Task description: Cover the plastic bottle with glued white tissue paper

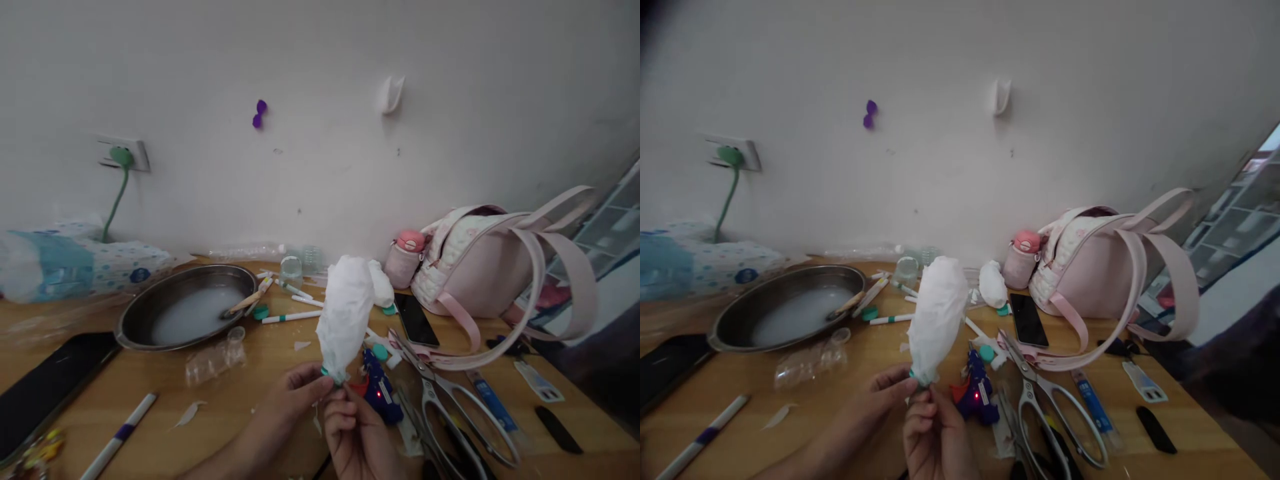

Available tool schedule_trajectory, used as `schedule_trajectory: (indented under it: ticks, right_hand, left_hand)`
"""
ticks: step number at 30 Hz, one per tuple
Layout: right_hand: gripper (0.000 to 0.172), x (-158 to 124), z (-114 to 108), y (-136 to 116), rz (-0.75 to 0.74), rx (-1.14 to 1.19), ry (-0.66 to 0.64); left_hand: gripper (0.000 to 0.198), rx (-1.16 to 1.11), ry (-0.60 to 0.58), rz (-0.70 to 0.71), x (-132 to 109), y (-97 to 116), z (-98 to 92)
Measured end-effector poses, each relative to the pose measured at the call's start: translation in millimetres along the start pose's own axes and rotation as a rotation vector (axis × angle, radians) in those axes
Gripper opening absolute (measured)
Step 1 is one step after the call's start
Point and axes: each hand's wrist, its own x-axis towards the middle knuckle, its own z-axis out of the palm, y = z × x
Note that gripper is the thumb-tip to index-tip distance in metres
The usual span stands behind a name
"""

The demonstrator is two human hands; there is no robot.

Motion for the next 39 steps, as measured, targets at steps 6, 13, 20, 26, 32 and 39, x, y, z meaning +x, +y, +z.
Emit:
schedule_trajectory:
  ticks: [6,13,20,26,32,39]
  right_hand:
    - [0.031,2.9,-2.8,4.0,-0.138,-0.096,0.129]
    - [0.041,1.8,0.4,10.0,-0.451,-0.613,0.284]
    - [0.044,-3.4,-4.5,8.5,-0.562,-1.387,0.199]
    - [0.034,-5.8,-13.4,17.0,-0.706,-1.655,0.378]
    - [0.038,-9.7,-5.2,-8.9,-0.597,-1.631,0.239]
    - [0.024,-7.9,-2.9,-21.1,-0.586,-1.611,0.266]
  left_hand:
    - [0.025,0.093,0.014,0.032,-1.2,5.3,-2.1]
    - [0.02,0.06,-0.016,0.015,-1.6,3.1,-1.1]
    - [0.029,-0.06,0.0,-0.06,-6.7,8.2,3.1]
    - [0.024,-0.107,0.095,-0.066,-7.2,14.2,-4.4]
    - [0.024,-0.111,0.084,-0.032,-4.8,22.8,-8.4]
    - [0.025,-0.058,0.126,0.03,-2.1,32.6,-11.4]
